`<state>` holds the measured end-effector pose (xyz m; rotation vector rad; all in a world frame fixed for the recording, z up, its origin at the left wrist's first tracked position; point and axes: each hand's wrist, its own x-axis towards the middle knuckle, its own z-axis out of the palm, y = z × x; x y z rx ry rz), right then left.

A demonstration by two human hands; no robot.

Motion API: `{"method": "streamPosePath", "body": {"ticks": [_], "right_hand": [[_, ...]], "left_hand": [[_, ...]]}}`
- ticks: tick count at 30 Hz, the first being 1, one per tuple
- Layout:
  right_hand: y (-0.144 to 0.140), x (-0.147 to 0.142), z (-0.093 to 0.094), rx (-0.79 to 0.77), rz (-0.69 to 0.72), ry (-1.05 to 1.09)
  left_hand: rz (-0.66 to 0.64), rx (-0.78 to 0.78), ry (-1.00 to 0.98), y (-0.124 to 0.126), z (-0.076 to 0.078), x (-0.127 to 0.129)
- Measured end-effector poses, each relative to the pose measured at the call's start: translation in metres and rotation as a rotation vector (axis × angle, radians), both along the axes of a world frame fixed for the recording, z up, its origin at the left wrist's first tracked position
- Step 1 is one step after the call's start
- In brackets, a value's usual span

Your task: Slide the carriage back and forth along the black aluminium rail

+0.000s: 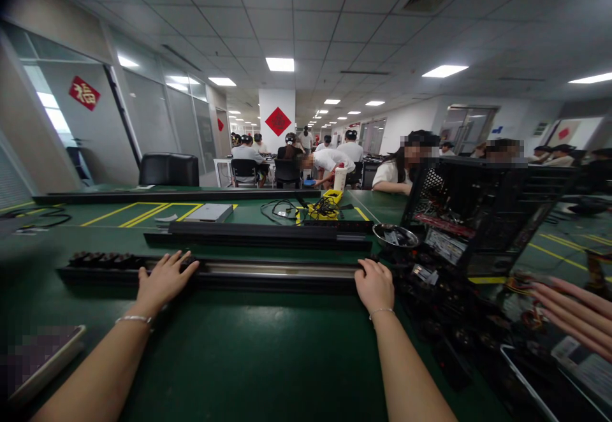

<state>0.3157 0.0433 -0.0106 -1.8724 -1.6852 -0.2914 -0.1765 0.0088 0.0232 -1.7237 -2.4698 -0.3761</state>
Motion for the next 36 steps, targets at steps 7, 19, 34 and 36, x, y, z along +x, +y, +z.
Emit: {"method": "streamPosePath", "body": {"ticks": [7, 19, 34, 36], "right_hand": [[0.001, -0.001, -0.003, 0.057, 0.011, -0.017], [0.000, -0.002, -0.002, 0.059, 0.006, -0.004], [0.002, -0.001, -0.004, 0.062, 0.014, -0.023], [0.002, -0.001, -0.004, 0.059, 0.010, -0.024]], "left_hand": [[-0.071, 0.022, 0.037, -0.002, 0.001, 0.008], [-0.109, 0.032, 0.032, -0.001, 0.000, 0.011], [-0.110, 0.037, 0.061, 0.000, -0.002, 0.011], [-0.110, 0.032, 0.061, 0.000, -0.001, 0.011]]}}
